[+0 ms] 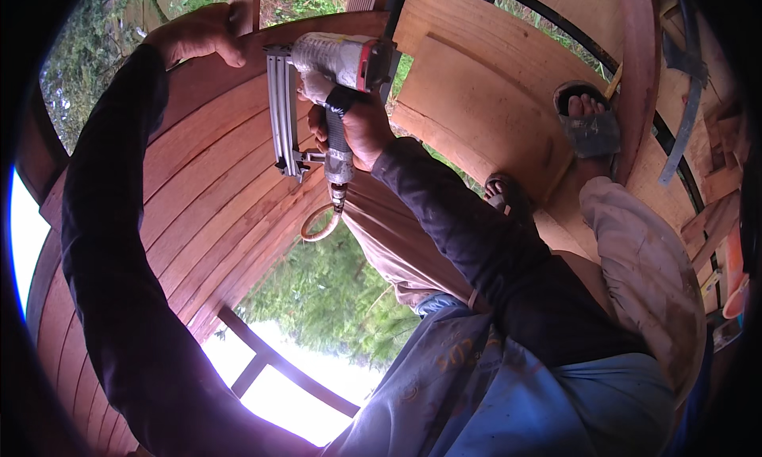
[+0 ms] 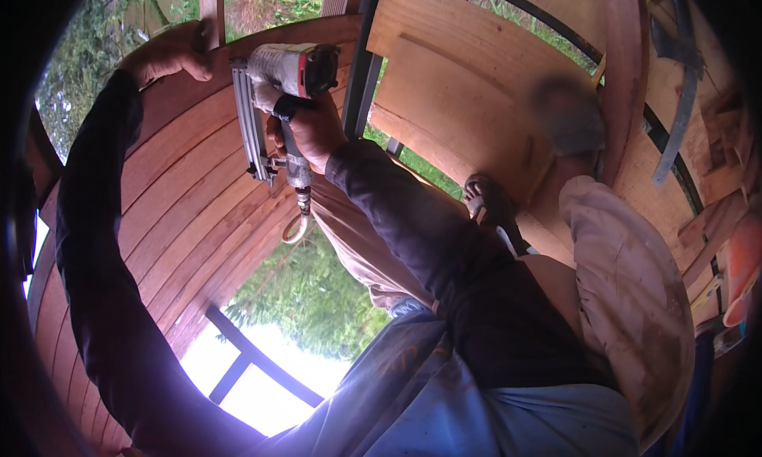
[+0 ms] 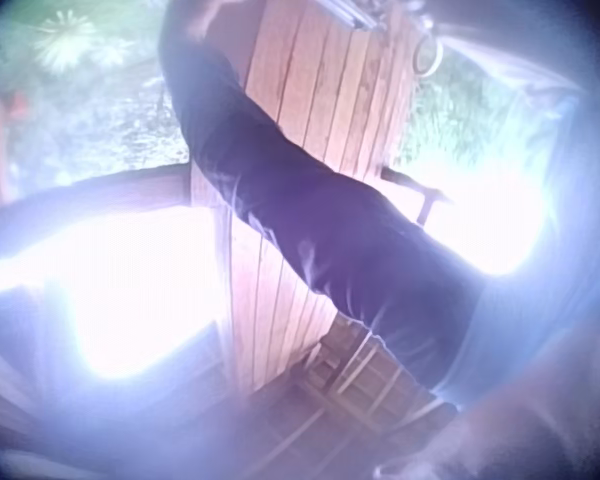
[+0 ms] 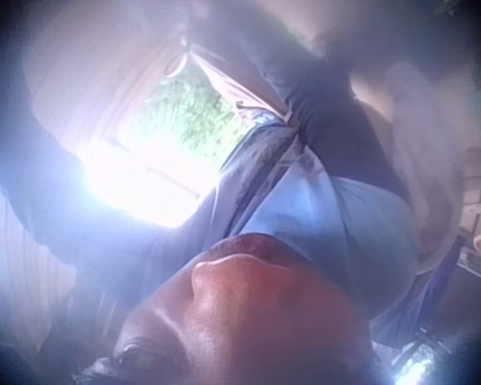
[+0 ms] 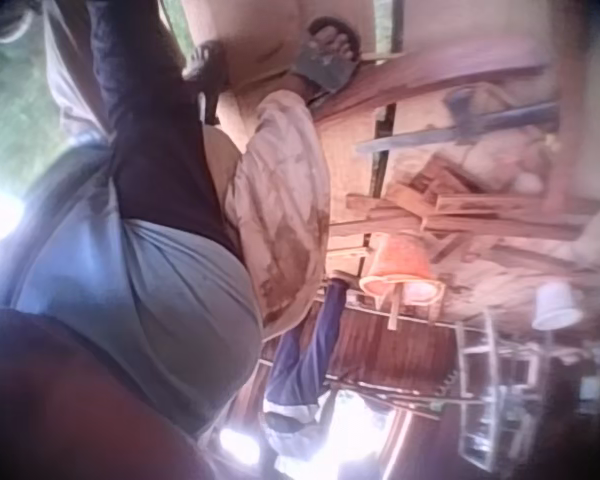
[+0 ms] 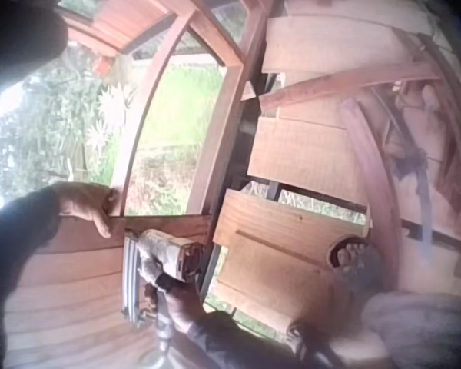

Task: The person installs wooden planks onto a curved wooden structure using a pneumatic nail gun. They position each plank, apply adhesive, and fasten it with nails. The person reloads the nail gun from a bucket of nails during the process.

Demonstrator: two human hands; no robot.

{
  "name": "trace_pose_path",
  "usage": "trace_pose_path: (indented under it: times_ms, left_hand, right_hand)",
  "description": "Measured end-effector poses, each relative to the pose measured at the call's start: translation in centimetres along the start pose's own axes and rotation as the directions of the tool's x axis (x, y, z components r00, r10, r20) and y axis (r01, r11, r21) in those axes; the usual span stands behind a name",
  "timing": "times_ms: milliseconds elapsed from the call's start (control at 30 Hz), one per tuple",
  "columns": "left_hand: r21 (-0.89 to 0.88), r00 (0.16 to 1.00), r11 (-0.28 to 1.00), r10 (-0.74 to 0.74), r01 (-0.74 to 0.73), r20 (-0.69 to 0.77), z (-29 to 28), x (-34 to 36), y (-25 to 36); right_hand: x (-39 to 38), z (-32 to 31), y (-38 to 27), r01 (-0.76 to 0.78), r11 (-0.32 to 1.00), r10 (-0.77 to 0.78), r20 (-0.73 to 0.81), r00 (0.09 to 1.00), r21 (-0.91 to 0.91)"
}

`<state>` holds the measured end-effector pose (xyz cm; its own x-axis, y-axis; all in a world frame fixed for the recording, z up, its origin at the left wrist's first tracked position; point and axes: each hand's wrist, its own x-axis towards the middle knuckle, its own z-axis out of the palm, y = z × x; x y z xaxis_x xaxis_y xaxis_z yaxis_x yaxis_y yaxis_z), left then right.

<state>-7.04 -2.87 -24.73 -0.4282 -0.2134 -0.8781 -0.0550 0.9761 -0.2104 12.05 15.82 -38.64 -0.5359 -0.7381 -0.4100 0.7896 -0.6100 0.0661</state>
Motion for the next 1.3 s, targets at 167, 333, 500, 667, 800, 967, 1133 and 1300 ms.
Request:
trace_pose_path:
  times_ms: [167, 333, 500, 667, 800, 967, 1133, 1300]
  left_hand:
    - [-0.060, 0.999, 0.998, 0.026, -0.028, -0.034, 0.5, 0.1, -0.7]
    - [-0.046, 1.000, 0.999, 0.010, -0.010, 0.006, 0.1, 0.3, -0.3]
    - [-0.025, 0.999, 1.000, 0.015, -0.016, -0.044, 0.4, 0.2, -0.5]
    - [-0.051, 1.000, 0.999, 0.006, -0.006, 0.010, 0.2, 0.1, -0.4]
    - [-0.055, 1.000, 0.998, 0.006, -0.007, -0.020, 0.5, 0.2, -0.7]
    - [-0.097, 1.000, 0.995, 0.002, -0.002, -0.003, 0.4, 0.3, -0.4]
    - [-0.072, 0.997, 0.997, 0.016, -0.021, -0.071, 0.8, 0.1, -0.9]
    - [-0.105, 0.992, 0.993, 0.040, -0.053, -0.123, 1.0, 0.7, -2.2]
  right_hand:
    - [0.5, -0.3, 0.1, 0.036, 0.999, -0.036, 0.044, 0.998, 0.006]
    - [0.5, -0.4, -0.2, 0.031, 0.999, -0.030, 0.045, 0.999, -0.018]
    - [0.6, -0.7, -0.1, 0.016, 0.999, -0.015, 0.048, 0.999, -0.035]
    - [0.7, -0.6, 0.4, 0.010, 0.998, -0.009, 0.018, 1.000, -0.064]
    - [0.6, -0.3, 1.0, 0.014, 0.995, -0.015, -0.011, 1.000, -0.102]
    - [0.6, -0.2, 0.8, 0.000, 0.996, -0.002, -0.033, 0.999, -0.089]
    - [0.5, -0.2, 1.3, 0.013, 0.998, -0.015, -0.021, 1.000, -0.065]
    - [0.5, -0.3, -0.2, 0.056, 0.997, -0.054, 0.031, 0.998, -0.050]
